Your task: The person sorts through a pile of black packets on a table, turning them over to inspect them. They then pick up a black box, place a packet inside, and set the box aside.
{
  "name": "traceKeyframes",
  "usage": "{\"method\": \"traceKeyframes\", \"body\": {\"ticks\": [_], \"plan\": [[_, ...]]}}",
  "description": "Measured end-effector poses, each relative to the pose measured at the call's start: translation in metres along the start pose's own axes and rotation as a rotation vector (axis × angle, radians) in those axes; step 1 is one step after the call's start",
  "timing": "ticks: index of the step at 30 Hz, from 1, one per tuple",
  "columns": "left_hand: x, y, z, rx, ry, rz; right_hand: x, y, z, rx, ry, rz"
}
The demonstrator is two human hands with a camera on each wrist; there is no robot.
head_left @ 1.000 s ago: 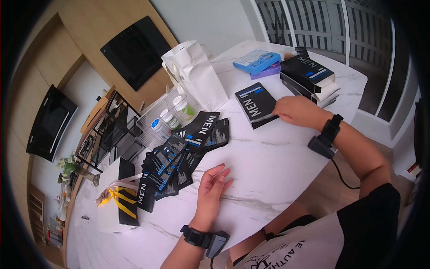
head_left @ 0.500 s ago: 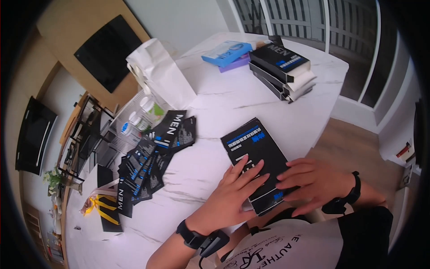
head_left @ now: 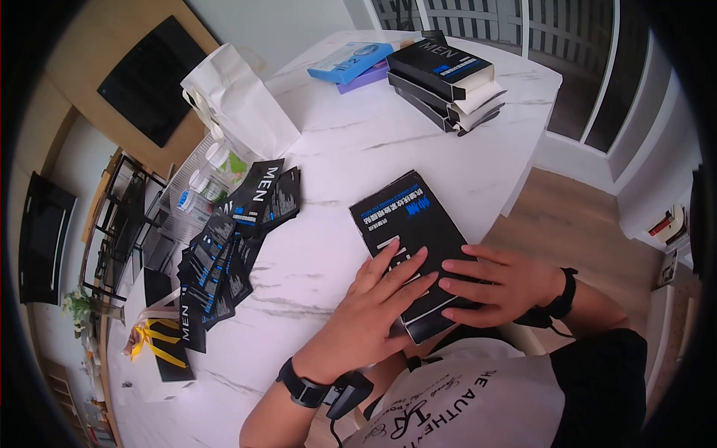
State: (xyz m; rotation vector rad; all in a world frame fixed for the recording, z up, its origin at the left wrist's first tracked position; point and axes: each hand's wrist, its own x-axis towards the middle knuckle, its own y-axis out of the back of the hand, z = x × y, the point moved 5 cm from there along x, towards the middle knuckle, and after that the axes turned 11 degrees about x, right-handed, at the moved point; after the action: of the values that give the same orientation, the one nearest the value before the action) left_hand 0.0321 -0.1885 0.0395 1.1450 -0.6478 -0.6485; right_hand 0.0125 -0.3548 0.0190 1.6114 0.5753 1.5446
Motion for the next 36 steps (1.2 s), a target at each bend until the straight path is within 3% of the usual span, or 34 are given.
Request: {"method": "traceKeyframes", "body": {"ticks": [36], "plan": [[0.0016,0.0039,0.0051,0.034,-0.001,0.0,0.0062,-0.0021,0.0071,0.04,0.013,0.041]]}}
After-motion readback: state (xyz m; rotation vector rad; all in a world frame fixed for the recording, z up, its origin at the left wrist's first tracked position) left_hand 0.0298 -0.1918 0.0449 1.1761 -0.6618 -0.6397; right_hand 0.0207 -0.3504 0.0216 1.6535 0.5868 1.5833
